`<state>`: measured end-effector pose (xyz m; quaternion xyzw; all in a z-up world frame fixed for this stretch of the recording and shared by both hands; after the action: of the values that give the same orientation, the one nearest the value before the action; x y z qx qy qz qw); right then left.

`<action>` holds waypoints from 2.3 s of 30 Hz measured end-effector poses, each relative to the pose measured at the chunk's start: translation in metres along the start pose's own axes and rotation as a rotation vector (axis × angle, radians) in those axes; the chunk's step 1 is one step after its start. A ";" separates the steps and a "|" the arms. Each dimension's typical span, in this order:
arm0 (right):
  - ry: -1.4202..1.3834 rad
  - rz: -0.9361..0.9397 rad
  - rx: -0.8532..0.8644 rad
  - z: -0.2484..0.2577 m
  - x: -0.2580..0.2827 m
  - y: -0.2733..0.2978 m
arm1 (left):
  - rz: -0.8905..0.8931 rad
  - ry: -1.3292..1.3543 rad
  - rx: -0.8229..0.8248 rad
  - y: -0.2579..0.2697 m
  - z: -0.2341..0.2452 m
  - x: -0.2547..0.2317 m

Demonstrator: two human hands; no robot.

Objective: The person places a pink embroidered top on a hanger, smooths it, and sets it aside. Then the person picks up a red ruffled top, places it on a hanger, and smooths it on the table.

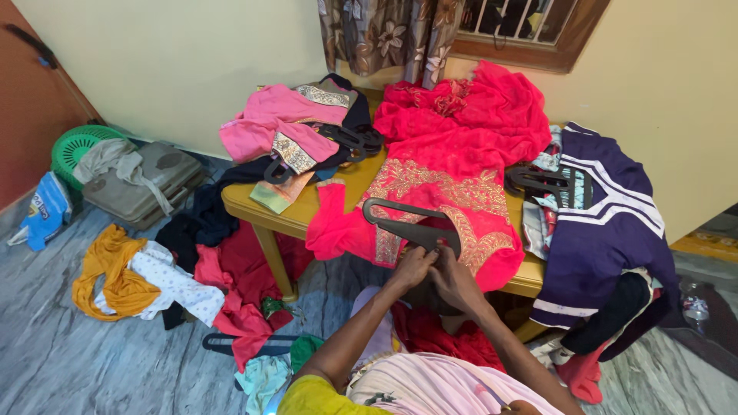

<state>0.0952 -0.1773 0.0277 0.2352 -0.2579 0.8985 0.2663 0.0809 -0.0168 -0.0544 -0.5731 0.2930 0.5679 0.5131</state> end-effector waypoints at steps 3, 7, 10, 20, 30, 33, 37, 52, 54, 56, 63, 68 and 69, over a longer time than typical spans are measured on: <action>0.018 0.040 -0.224 0.004 0.018 0.002 | -0.089 0.048 0.039 0.004 0.002 -0.001; 0.019 -0.293 -0.230 0.026 0.029 0.002 | 0.100 -0.067 -0.139 0.013 0.016 0.009; 0.047 -0.151 -0.192 0.030 0.023 0.004 | 0.007 -0.188 -0.288 0.024 0.022 0.011; -0.035 -0.093 -0.229 -0.013 0.016 0.005 | 0.029 -0.033 -0.226 0.013 0.015 -0.036; -0.111 -0.165 -0.170 -0.009 -0.010 -0.015 | 0.030 -0.157 -0.162 0.017 0.023 -0.065; -0.185 -0.255 -0.157 -0.010 -0.020 -0.022 | -0.188 -0.112 -0.134 0.020 0.028 -0.055; -0.219 -0.253 -0.099 -0.011 -0.014 -0.024 | -0.168 -0.012 -0.258 0.019 0.035 -0.036; 0.020 -0.111 -0.400 -0.002 -0.017 0.016 | -0.137 0.210 -0.187 0.012 0.027 -0.037; -0.071 0.004 -0.499 -0.013 -0.029 0.014 | -0.108 0.140 -0.171 0.018 0.026 -0.044; -0.474 -0.319 -0.376 -0.019 -0.040 0.016 | -0.204 -0.105 -0.253 0.025 0.030 -0.054; -1.020 -0.456 -0.302 -0.019 -0.051 0.014 | -0.097 -0.657 -0.562 0.058 0.057 -0.087; -1.245 -0.449 -0.333 -0.009 -0.053 0.010 | -0.088 -0.674 -0.486 0.054 0.060 -0.064; -1.262 -0.433 -0.336 -0.008 -0.053 0.009 | -0.097 -0.677 -0.478 0.053 0.060 -0.061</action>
<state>0.1273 -0.1987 -0.0111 0.7151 -0.4468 0.4638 0.2717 0.0002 0.0078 0.0007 -0.4702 -0.0599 0.7514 0.4591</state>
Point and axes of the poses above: each hand's wrist, its own y-axis away from the middle knuckle, its own z-axis out of the back of the hand, x = y × z, the point moved 1 cm from there along -y, towards the middle knuckle, and after that the axes turned 8 degrees about y, right-handed, at the moved point
